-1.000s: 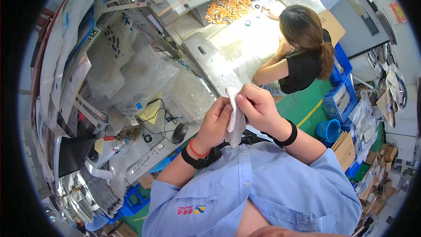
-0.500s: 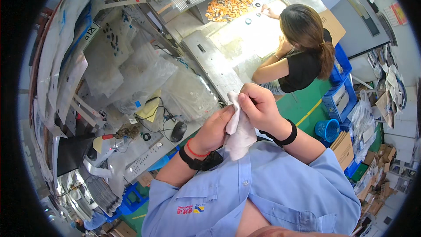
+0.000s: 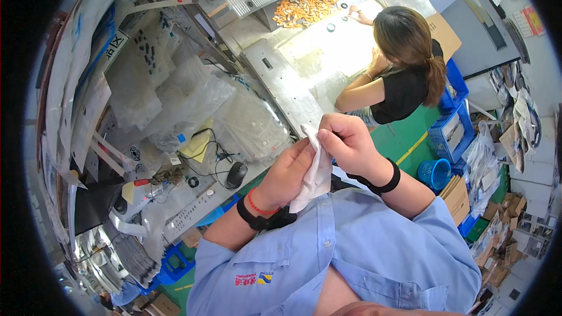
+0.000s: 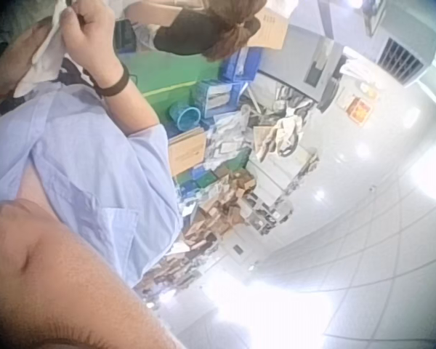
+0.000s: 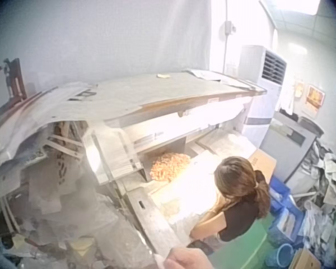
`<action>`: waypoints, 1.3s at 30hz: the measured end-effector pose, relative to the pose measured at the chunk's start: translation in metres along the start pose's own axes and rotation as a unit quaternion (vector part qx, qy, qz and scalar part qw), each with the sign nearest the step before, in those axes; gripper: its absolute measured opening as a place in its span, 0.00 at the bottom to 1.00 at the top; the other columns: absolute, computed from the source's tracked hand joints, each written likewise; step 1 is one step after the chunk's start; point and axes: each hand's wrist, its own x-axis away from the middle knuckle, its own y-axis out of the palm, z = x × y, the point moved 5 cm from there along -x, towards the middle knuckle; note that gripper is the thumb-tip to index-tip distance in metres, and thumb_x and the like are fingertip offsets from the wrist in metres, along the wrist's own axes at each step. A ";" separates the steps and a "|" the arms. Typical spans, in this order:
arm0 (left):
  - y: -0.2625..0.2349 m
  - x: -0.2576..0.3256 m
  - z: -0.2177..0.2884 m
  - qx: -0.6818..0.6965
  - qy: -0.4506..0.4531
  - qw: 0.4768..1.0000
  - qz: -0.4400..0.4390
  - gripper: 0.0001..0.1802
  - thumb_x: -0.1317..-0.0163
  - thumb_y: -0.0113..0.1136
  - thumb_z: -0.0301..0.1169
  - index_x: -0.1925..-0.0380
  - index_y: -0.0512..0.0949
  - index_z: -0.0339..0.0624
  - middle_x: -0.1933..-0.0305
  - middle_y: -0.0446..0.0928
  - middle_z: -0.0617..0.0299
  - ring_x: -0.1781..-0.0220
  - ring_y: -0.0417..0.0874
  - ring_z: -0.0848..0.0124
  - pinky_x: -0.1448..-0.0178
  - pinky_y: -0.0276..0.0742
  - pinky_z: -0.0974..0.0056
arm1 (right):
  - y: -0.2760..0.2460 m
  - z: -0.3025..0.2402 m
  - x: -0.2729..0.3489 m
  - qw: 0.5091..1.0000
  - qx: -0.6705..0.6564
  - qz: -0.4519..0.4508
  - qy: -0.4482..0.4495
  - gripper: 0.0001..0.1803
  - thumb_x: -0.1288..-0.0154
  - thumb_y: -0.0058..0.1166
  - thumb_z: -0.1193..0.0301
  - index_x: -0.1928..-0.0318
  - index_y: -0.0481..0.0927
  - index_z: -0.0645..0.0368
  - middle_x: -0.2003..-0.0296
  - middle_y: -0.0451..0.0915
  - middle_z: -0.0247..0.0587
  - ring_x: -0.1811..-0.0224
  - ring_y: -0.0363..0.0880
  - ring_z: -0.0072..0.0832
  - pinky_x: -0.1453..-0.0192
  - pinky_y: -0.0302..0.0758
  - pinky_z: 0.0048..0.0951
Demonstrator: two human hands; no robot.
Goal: Inspecting and cleaning small metal components using a cloth and manual assembly tools at various workstations in a factory.
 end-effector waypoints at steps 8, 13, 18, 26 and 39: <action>0.003 0.008 0.010 -0.140 0.056 0.989 0.005 0.21 0.26 0.37 0.37 0.40 0.64 0.36 0.57 0.74 0.66 0.59 0.73 0.82 0.54 0.71 0.74 | 0.001 -0.015 -0.001 1.000 -0.011 -0.023 -0.005 0.11 0.36 0.50 0.73 0.76 0.72 0.64 0.83 0.68 0.34 0.80 0.62 0.17 0.78 0.61 0.24; 0.009 0.009 0.024 -0.209 0.065 0.976 0.003 0.18 0.26 0.39 0.35 0.45 0.68 0.35 0.61 0.73 0.67 0.62 0.72 0.82 0.57 0.70 0.73 | -0.007 -0.027 -0.007 0.994 0.063 -0.077 -0.033 0.10 0.39 0.49 0.74 0.77 0.72 0.64 0.83 0.69 0.37 0.81 0.67 0.24 0.76 0.64 0.27; 0.005 0.013 0.028 -0.252 0.048 0.966 -0.030 0.16 0.27 0.41 0.35 0.50 0.71 0.36 0.67 0.72 0.69 0.67 0.70 0.82 0.63 0.69 0.73 | -0.011 -0.048 -0.008 0.976 0.132 -0.159 -0.062 0.06 0.44 0.51 0.76 0.75 0.74 0.67 0.82 0.71 0.46 0.80 0.71 0.38 0.75 0.68 0.33; 0.006 0.028 0.017 -0.241 -0.052 0.965 -0.093 0.15 0.27 0.41 0.34 0.50 0.72 0.37 0.69 0.72 0.69 0.68 0.69 0.83 0.64 0.68 0.73 | -0.003 -0.051 0.007 0.956 0.152 -0.250 -0.029 0.05 0.49 0.52 0.76 0.78 0.75 0.66 0.81 0.71 0.47 0.79 0.72 0.42 0.73 0.69 0.35; 0.004 0.037 -0.005 -0.452 0.005 0.881 -0.138 0.13 0.32 0.45 0.35 0.59 0.73 0.37 0.72 0.77 0.48 0.71 0.80 0.55 0.64 0.73 0.59 | 0.010 -0.019 0.044 0.929 0.196 -0.310 -0.052 0.04 0.56 0.55 0.78 0.80 0.74 0.62 0.81 0.71 0.43 0.80 0.71 0.39 0.76 0.68 0.36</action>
